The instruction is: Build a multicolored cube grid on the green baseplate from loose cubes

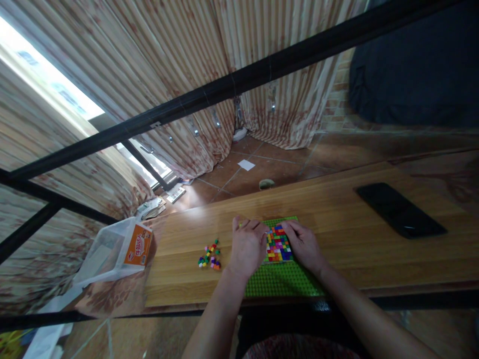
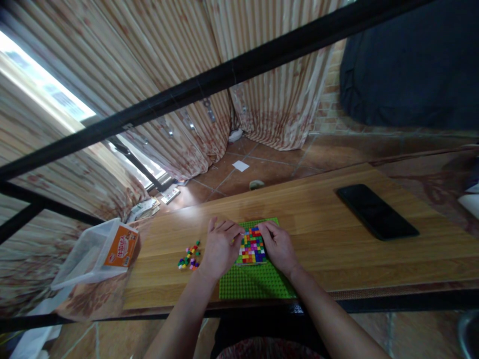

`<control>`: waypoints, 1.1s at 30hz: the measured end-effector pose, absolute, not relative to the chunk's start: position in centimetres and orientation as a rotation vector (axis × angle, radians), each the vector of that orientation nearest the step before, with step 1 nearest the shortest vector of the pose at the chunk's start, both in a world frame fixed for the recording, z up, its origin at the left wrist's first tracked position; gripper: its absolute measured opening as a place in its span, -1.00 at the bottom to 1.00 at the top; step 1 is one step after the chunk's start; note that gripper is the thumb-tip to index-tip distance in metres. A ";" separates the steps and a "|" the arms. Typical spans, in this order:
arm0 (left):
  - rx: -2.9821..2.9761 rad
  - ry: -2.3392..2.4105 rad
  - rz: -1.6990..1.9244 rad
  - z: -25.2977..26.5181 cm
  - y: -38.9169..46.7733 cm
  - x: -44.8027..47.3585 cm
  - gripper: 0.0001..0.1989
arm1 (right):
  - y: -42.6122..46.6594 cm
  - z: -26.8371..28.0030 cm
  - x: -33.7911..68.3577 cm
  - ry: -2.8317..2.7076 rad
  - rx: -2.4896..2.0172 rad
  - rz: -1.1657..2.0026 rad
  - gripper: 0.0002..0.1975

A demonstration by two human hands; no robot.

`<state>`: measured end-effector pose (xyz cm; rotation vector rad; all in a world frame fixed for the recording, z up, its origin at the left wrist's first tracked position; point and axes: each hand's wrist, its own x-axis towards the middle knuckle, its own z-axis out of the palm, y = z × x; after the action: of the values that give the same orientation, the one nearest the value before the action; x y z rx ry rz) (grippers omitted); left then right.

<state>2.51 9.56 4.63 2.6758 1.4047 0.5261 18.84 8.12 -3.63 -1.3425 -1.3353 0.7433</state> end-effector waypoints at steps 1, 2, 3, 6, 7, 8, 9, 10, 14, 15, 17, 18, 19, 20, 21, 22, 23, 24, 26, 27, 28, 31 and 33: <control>2.672 1.412 0.540 4.5 9.6 2.5 -0.85 | 8.1 -3.6 18.8 -1.334 -1.341 0.741 -0.67; 2.665 1.420 0.560 4.4 9.6 2.5 -0.85 | 8.1 -3.6 18.8 -1.334 -1.340 0.738 -0.67; 2.656 1.428 0.586 4.3 9.5 2.5 -0.85 | 8.1 -3.6 18.8 -1.334 -1.338 0.739 -0.67; 2.604 1.440 0.689 3.8 9.4 2.6 -0.85 | 8.1 -3.6 18.8 -1.337 -1.336 0.748 -0.67; 2.573 1.434 0.730 3.6 9.4 2.6 -0.85 | 8.1 -3.6 18.8 -1.339 -1.335 0.751 -0.67; 2.534 1.425 0.775 3.4 9.3 2.5 -0.85 | 8.1 -3.6 18.9 -1.342 -1.336 0.751 -0.67; 2.488 1.416 0.822 3.2 9.3 2.5 -0.84 | 8.1 -3.6 18.9 -1.344 -1.338 0.751 -0.67; 2.438 1.404 0.869 3.0 9.2 2.5 -0.84 | 8.1 -3.7 18.9 -1.344 -1.340 0.751 -0.66; 2.262 1.343 1.012 2.5 9.0 2.4 -0.80 | 8.1 -3.8 18.9 -1.340 -1.344 0.763 -0.65; 2.221 1.334 1.040 2.4 8.9 2.3 -0.77 | 8.1 -3.8 18.9 -1.340 -1.345 0.766 -0.64; 2.128 1.333 1.091 2.3 8.8 2.3 -0.69 | 8.1 -3.7 18.9 -1.341 -1.348 0.769 -0.64; 2.076 1.334 1.111 2.2 8.8 2.3 -0.66 | 8.1 -3.7 18.9 -1.339 -1.350 0.768 -0.64; 2.019 1.330 1.127 2.0 8.8 2.3 -0.64 | 8.1 -3.7 18.9 -1.337 -1.351 0.768 -0.64; 1.955 1.323 1.136 1.9 8.9 2.3 -0.64 | 8.1 -3.7 18.9 -1.333 -1.350 0.766 -0.64; 1.884 1.318 1.138 1.7 9.0 2.4 -0.66 | 8.1 -3.7 18.9 -1.331 -1.349 0.763 -0.64; 1.808 1.315 1.134 1.5 9.1 2.5 -0.70 | 8.1 -3.7 19.0 -1.329 -1.350 0.759 -0.64; 1.730 1.314 1.129 1.2 9.3 2.7 -0.74 | 8.1 -3.7 19.0 -1.329 -1.350 0.754 -0.64; 1.659 1.314 1.121 1.0 9.4 2.8 -0.77 | 8.1 -3.8 19.0 -1.331 -1.350 0.751 -0.64; 1.558 1.300 1.099 0.6 9.7 3.2 -0.80 | 8.1 -3.8 19.0 -1.336 -1.348 0.748 -0.65; 1.530 1.289 1.088 0.5 9.9 3.4 -0.81 | 8.1 -3.8 19.0 -1.338 -1.346 0.748 -0.65; 1.508 1.277 1.078 0.4 9.9 3.5 -0.82 | 8.1 -3.8 19.0 -1.339 -1.346 0.747 -0.65; 1.431 1.253 1.067 0.2 10.0 3.8 -0.83 | 8.1 -3.7 19.0 -1.339 -1.353 0.744 -0.64; 1.360 1.238 1.077 0.0 9.9 3.9 -0.83 | 8.0 -3.7 19.0 -1.342 -1.358 0.745 -0.64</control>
<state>3.95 9.91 0.02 1.3601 1.2376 1.0773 19.01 8.02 -3.68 -1.3582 -1.3417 0.7450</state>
